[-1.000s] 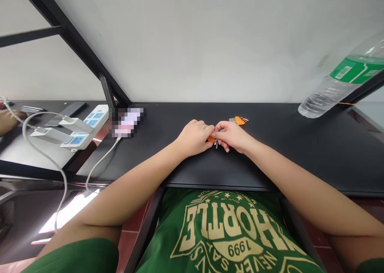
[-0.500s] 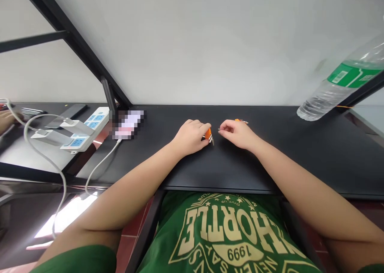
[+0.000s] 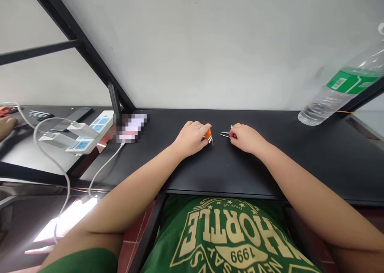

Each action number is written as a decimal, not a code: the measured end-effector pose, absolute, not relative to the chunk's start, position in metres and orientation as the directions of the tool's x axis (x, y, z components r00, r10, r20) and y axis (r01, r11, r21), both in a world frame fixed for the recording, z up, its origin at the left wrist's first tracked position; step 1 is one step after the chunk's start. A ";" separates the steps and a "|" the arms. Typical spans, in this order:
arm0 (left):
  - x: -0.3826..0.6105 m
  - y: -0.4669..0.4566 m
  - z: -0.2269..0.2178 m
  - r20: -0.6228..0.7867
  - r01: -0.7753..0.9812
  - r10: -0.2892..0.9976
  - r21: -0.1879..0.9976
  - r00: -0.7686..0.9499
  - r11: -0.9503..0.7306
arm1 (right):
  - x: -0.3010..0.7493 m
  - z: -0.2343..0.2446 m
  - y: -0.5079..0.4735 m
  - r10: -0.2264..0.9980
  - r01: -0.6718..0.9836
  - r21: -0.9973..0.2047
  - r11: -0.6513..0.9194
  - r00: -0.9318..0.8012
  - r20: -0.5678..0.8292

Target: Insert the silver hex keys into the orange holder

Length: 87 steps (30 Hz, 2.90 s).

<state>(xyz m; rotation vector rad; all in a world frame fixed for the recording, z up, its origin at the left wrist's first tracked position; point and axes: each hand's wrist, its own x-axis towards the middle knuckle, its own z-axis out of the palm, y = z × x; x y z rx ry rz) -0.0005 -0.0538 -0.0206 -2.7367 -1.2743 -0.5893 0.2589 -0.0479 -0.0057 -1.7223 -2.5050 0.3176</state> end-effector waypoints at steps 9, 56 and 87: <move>0.002 -0.052 -0.024 0.297 0.729 0.729 0.134 0.617 -0.672 | 0.241 0.002 -0.071 0.891 0.851 -0.390 0.352 -0.432 -0.139; 0.007 -0.057 -0.028 0.317 0.674 0.711 0.235 0.628 -0.700 | 0.254 0.006 -0.063 0.861 0.241 -0.949 -0.204 -0.417 -0.291; 0.014 -0.063 -0.024 0.370 0.628 0.679 0.266 0.634 -0.732 | 0.239 -0.008 -0.064 0.759 -0.018 -0.911 -0.412 -0.559 -0.333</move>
